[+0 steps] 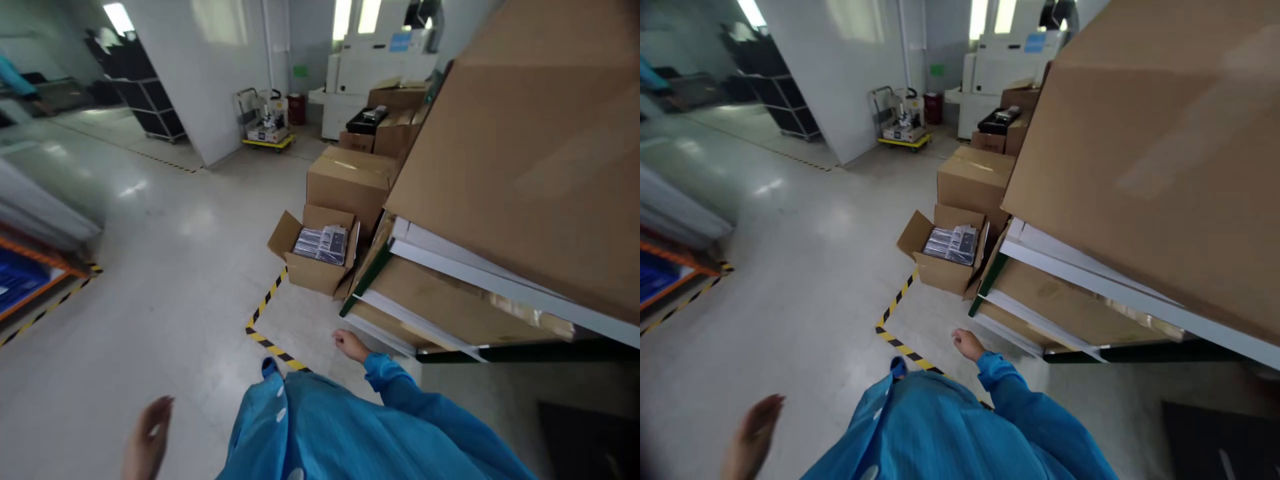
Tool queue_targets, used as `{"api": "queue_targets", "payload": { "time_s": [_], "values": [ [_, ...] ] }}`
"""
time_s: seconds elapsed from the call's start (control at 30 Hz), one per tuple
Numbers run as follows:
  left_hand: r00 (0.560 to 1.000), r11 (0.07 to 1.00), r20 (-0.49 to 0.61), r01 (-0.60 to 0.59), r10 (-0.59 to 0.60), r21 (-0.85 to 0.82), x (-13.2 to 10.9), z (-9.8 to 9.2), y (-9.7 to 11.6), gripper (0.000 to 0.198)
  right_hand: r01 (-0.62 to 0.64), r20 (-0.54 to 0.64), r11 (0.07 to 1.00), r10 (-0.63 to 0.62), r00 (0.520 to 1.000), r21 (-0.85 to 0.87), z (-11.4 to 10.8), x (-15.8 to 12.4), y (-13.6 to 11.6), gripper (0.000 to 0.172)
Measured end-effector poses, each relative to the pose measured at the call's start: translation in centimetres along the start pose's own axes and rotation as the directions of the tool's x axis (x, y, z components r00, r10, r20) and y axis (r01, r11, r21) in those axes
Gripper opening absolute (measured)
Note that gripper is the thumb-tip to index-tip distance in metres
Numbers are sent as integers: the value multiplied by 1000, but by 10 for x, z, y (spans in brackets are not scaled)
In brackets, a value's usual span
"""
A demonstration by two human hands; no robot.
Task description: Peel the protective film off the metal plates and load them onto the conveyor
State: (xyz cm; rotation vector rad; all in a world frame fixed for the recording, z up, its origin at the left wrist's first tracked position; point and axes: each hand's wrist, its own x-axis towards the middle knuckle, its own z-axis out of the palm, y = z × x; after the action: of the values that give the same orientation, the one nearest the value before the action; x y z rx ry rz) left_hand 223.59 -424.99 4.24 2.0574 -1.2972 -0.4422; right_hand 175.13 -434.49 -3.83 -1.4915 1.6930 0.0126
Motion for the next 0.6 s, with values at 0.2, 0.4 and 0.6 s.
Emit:
{"api": "queue_targets", "payload": {
  "time_s": [0.2, 0.4, 0.6],
  "values": [
    [740, 971, 639, -77, 209, -229, 134, 139, 89, 47, -244, 7, 962, 245, 970, 126, -9, 26, -33, 25],
    [447, 896, 792, -349, 416, -274, 257, 248, 185, 33, -339, -138, 886, 397, 908, 318, -74, 137, -32, 26],
    [390, 934, 861, -270, 327, -233, 343, 346, 213, 37, -384, -270, 790, 548, 792, 478, -175, 301, -2, 32]
  ]
}}
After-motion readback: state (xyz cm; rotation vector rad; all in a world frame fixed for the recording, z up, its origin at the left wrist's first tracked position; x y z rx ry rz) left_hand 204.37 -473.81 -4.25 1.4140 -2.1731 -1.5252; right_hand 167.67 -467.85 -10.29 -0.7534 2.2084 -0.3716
